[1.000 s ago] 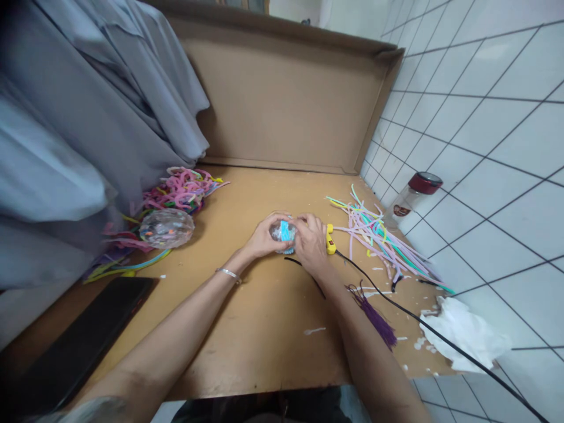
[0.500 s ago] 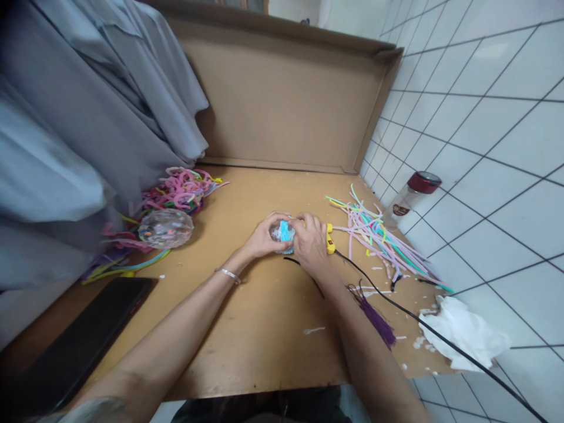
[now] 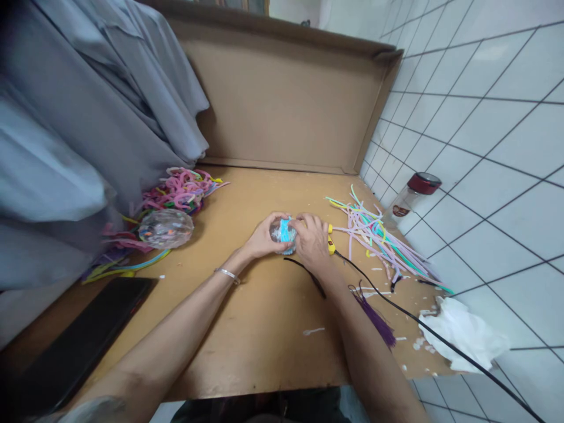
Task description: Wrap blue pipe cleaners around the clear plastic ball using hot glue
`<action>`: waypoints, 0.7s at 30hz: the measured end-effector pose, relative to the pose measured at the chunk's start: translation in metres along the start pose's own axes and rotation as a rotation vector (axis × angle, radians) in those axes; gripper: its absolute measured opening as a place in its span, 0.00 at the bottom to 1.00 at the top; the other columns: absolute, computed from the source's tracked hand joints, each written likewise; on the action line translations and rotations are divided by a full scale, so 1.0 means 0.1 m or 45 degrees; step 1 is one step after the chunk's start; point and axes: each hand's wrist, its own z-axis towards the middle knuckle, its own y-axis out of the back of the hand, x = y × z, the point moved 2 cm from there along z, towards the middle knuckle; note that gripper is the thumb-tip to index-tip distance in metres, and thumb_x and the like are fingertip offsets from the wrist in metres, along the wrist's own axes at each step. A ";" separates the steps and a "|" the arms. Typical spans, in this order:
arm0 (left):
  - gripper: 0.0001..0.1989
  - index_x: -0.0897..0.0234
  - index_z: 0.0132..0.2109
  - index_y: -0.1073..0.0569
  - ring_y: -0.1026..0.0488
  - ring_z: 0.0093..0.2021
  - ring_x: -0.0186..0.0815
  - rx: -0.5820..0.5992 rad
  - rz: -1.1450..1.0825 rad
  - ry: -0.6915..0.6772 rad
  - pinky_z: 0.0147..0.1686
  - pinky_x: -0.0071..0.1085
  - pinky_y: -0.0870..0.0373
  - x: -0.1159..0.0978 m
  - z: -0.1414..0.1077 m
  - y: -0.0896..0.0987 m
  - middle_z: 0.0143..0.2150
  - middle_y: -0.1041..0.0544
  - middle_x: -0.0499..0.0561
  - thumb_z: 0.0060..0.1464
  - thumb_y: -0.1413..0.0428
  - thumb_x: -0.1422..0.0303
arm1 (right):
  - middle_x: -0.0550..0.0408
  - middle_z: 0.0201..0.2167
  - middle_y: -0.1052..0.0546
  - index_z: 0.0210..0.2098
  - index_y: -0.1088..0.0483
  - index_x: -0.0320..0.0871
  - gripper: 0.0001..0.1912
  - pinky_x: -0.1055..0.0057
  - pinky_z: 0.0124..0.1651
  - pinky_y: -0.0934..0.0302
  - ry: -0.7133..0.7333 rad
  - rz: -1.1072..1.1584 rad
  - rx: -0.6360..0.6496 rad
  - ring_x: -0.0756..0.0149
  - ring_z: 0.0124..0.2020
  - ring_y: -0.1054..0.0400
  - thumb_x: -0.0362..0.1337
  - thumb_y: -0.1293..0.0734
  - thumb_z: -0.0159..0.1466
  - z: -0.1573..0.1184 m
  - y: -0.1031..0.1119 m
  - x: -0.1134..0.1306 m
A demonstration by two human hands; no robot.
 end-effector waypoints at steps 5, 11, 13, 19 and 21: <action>0.27 0.61 0.49 0.29 0.29 0.55 0.43 0.013 0.068 -0.103 0.56 0.40 0.34 -0.02 0.01 0.01 0.52 0.27 0.55 0.38 0.33 0.67 | 0.52 0.46 0.27 0.46 0.27 0.49 0.19 0.63 0.45 0.50 0.016 -0.033 0.004 0.59 0.48 0.38 0.27 0.43 0.64 0.00 -0.01 -0.01; 0.27 0.61 0.49 0.29 0.30 0.57 0.45 0.057 0.072 -0.144 0.58 0.44 0.35 -0.01 0.03 0.04 0.54 0.28 0.57 0.40 0.33 0.64 | 0.51 0.47 0.27 0.47 0.27 0.49 0.19 0.63 0.46 0.50 0.007 -0.040 0.037 0.59 0.48 0.38 0.27 0.44 0.64 0.01 0.00 0.00; 0.30 0.60 0.50 0.30 0.32 0.59 0.47 0.098 0.099 -0.136 0.60 0.46 0.36 0.01 0.03 0.06 0.56 0.30 0.58 0.38 0.31 0.61 | 0.51 0.48 0.27 0.48 0.28 0.49 0.20 0.63 0.46 0.50 -0.009 -0.021 0.045 0.59 0.49 0.38 0.27 0.44 0.64 0.01 0.00 0.00; 0.45 0.59 0.53 0.33 0.44 0.67 0.54 0.173 0.237 -0.143 0.63 0.52 0.41 0.05 0.03 0.13 0.65 0.43 0.63 0.26 0.27 0.54 | 0.50 0.48 0.27 0.49 0.28 0.48 0.20 0.63 0.46 0.50 -0.037 0.003 0.060 0.58 0.50 0.38 0.27 0.43 0.63 0.01 0.00 0.01; 0.46 0.59 0.54 0.34 0.47 0.68 0.55 0.184 0.296 -0.165 0.63 0.52 0.41 0.05 0.02 0.13 0.65 0.45 0.64 0.25 0.27 0.53 | 0.50 0.48 0.27 0.49 0.28 0.47 0.21 0.63 0.46 0.50 -0.044 0.006 0.064 0.58 0.50 0.38 0.26 0.43 0.62 0.00 -0.01 0.01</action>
